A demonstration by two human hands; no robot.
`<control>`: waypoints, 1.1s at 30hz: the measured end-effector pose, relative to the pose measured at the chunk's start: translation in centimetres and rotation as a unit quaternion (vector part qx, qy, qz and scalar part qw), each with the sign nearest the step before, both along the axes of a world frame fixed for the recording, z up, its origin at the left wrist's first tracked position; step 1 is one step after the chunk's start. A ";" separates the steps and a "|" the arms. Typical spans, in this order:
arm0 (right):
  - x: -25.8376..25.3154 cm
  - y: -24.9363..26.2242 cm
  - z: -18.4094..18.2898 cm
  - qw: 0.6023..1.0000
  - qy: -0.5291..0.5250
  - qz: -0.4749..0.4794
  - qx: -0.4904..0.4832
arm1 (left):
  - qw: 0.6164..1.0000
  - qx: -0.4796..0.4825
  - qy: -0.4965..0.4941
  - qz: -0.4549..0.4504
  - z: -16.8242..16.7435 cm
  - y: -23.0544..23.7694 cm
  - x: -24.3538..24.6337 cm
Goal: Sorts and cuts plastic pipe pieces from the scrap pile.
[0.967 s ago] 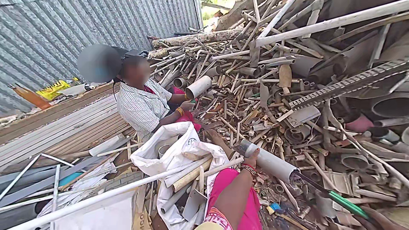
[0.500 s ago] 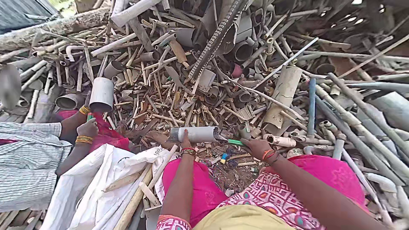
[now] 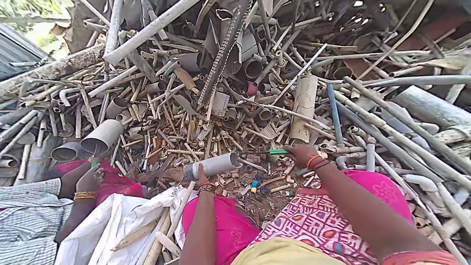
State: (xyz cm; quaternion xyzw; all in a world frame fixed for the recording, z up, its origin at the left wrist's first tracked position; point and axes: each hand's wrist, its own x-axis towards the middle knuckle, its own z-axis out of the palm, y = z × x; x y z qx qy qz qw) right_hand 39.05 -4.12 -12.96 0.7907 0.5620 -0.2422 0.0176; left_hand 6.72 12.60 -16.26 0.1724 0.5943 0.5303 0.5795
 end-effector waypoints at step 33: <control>-0.3 2.3 -7.0 0.965 0.260 0.000 0.036 | 0.972 0.059 -0.069 -0.215 -0.3 -2.4 1.8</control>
